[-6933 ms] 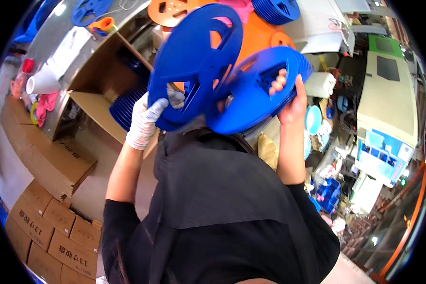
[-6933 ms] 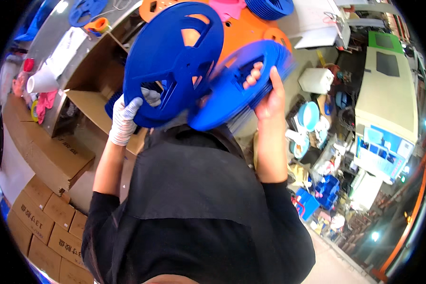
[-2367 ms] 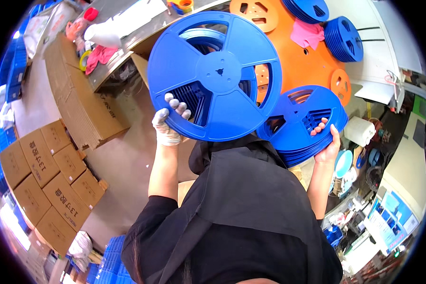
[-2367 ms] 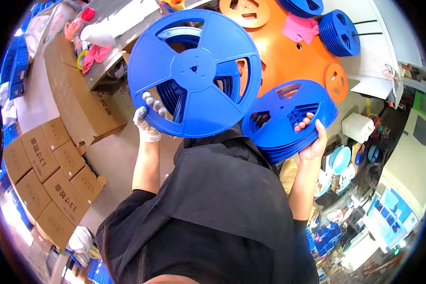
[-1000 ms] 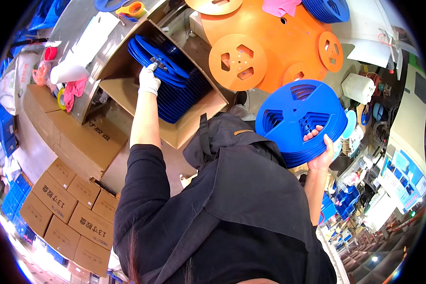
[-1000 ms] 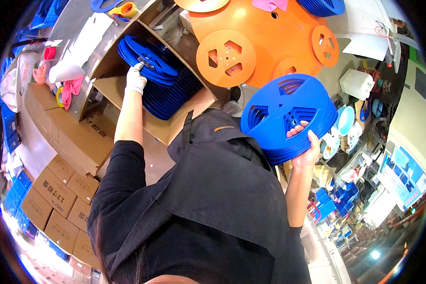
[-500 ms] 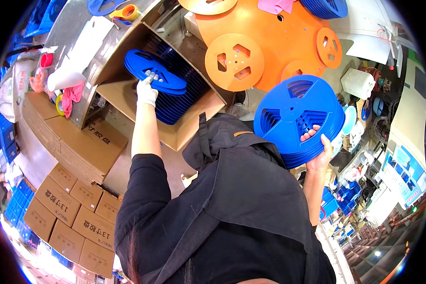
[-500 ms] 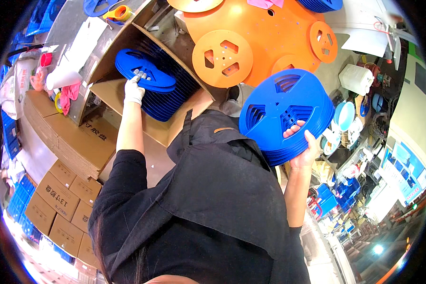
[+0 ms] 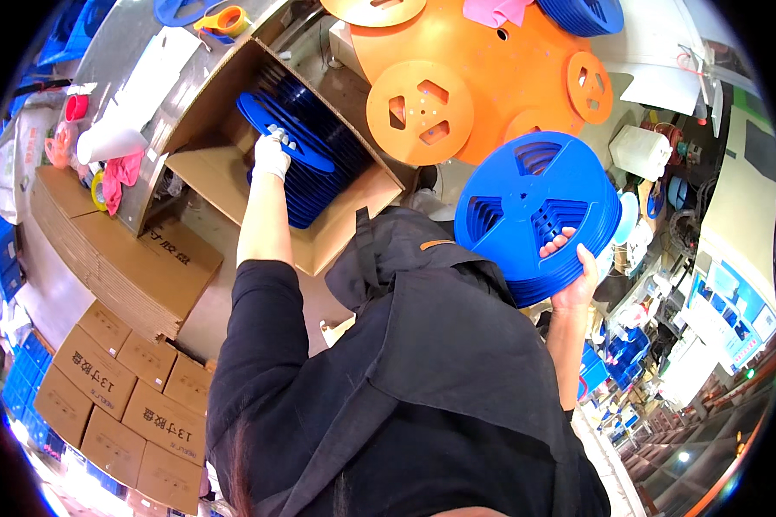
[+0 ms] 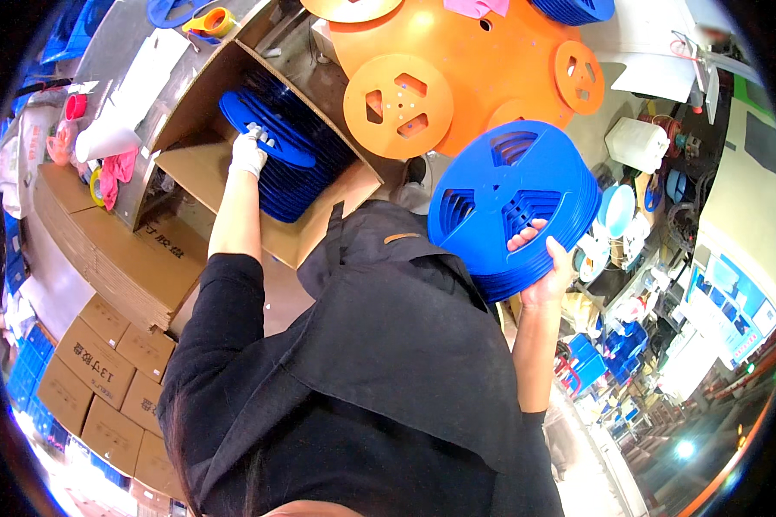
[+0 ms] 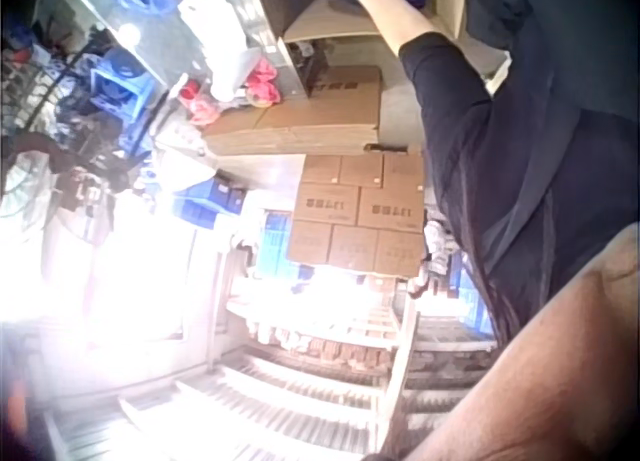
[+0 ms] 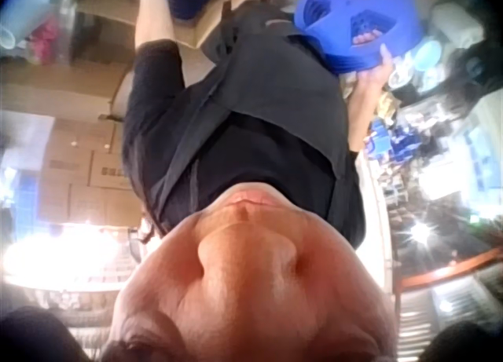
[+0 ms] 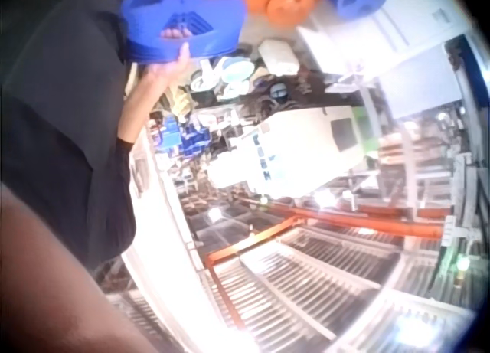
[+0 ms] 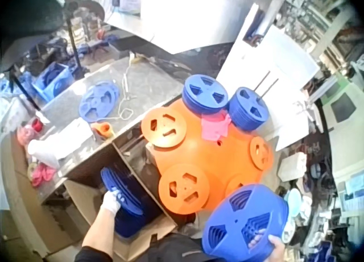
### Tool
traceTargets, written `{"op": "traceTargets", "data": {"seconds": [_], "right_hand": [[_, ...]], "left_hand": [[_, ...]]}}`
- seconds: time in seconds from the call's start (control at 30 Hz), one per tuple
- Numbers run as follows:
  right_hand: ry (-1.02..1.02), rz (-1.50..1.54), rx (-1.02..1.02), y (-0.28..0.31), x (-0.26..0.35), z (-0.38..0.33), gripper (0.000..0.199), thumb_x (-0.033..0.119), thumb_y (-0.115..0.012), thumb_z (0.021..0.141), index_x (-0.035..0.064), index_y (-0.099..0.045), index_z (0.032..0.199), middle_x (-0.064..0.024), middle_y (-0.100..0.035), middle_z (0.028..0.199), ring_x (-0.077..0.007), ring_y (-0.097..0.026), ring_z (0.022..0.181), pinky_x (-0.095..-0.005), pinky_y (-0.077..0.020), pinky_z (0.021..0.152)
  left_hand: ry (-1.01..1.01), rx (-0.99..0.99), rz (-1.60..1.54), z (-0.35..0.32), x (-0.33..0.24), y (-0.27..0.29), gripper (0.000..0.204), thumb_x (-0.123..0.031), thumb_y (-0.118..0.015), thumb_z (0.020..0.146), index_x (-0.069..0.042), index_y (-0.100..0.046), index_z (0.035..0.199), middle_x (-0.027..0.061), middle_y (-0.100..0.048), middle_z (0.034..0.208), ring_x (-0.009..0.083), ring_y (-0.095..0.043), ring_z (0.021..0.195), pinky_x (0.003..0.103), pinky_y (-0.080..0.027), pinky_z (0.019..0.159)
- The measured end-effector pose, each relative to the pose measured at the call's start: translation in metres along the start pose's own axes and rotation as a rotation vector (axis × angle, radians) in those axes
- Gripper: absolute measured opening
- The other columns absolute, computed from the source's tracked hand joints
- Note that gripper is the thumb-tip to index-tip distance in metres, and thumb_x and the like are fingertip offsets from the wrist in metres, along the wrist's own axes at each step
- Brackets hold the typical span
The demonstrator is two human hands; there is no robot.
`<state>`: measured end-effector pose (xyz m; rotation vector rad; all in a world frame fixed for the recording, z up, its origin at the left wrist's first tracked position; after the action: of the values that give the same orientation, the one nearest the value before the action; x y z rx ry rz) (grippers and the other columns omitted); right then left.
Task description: The person picks up blue plastic spools from a large sack and stacks them into a cardboard box. They handle the spools one by one, aligning them carefully to create a neat stack inside the box.
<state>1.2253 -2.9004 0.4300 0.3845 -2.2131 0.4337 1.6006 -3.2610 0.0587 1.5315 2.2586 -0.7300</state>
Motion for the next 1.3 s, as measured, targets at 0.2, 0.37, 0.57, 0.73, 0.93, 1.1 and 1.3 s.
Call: {"op": "traceTargets", "data": {"seconds": [0.2,0.37,0.57,0.73,0.93,1.1,1.3], "right_hand": [[0.008,0.007,0.009,-0.001,-0.002,-0.002,0.041,0.022,-0.057,0.082,-0.0040,-0.052,0.113,-0.0169,-0.063,0.091,-0.0294,-0.063,0.081,-0.0421,-0.0532,0.077],[-0.007,-0.006,0.007,-0.003,-0.003,-0.005,0.040,0.022,-0.056,0.084,-0.0035,-0.053,0.114,-0.0134,-0.063,0.090,-0.0256,-0.063,0.080,-0.0409,-0.0541,0.077],[-0.003,0.001,0.044,-0.001,-0.004,-0.010,0.040,0.022,-0.057,0.083,-0.0028,-0.053,0.114,-0.0141,-0.063,0.090,-0.0265,-0.063,0.082,-0.0415,-0.0533,0.079],[0.013,-0.006,0.007,0.002,-0.005,-0.016,0.041,0.024,-0.059,0.081,-0.0028,-0.053,0.112,-0.0161,-0.064,0.090,-0.0285,-0.063,0.080,-0.0424,-0.0532,0.077],[0.003,-0.041,0.024,0.000,-0.002,-0.017,0.041,0.024,-0.058,0.082,-0.0014,-0.052,0.113,-0.0140,-0.062,0.091,-0.0266,-0.062,0.081,-0.0417,-0.0524,0.078],[0.089,0.018,0.066,-0.005,-0.005,-0.027,0.034,0.027,-0.057,0.084,0.0021,-0.053,0.107,-0.0069,-0.055,0.077,-0.0191,-0.056,0.069,-0.0349,-0.0481,0.068],[0.109,0.371,0.424,-0.016,0.022,-0.018,0.030,0.028,-0.057,0.088,0.0039,-0.048,0.103,0.0008,-0.044,0.067,-0.0104,-0.042,0.055,-0.0270,-0.0376,0.057]], "left_hand": [[-0.089,0.060,-0.033,-0.031,-0.037,0.004,0.042,-0.003,-0.051,0.090,-0.008,-0.043,0.131,0.0154,-0.052,0.125,0.0343,-0.050,0.113,0.055,-0.039,0.097],[-0.085,0.065,-0.071,-0.034,-0.040,0.007,0.046,-0.002,-0.051,0.089,-0.007,-0.040,0.134,0.0153,-0.049,0.128,0.0343,-0.047,0.118,0.055,-0.039,0.098],[-0.053,0.053,-0.049,-0.007,-0.006,0.000,0.044,-0.003,-0.049,0.091,-0.010,-0.040,0.134,0.0125,-0.051,0.124,0.0331,-0.048,0.116,0.054,-0.039,0.097],[-0.033,0.016,-0.030,0.009,0.016,-0.002,0.043,-0.006,-0.055,0.090,-0.005,-0.045,0.132,0.0112,-0.053,0.121,0.0277,-0.054,0.105,0.049,-0.043,0.090],[-0.183,-0.238,0.686,0.030,0.018,0.069,0.071,-0.047,-0.063,0.084,0.008,-0.048,0.126,0.0217,-0.057,0.122,0.0321,-0.053,0.111,0.038,-0.039,0.098],[-0.234,-0.281,0.559,-0.030,0.052,0.108,0.064,-0.040,-0.058,0.088,0.010,-0.046,0.127,0.0234,-0.052,0.129,0.0307,-0.051,0.116,0.036,-0.037,0.099],[-0.253,-0.129,0.667,-0.113,0.081,0.088,0.061,-0.026,-0.058,0.091,0.007,-0.037,0.137,0.0207,-0.043,0.140,0.0291,-0.040,0.131,0.033,-0.027,0.110]]}}
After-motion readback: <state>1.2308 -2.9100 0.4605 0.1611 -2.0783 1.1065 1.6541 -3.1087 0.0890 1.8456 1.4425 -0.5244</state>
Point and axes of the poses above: each hand's wrist, its own z-axis towards the middle knuckle, its own y-axis out of the back of the hand, x = y × z, the point moved 6 cm from there along z, towards the middle knuckle
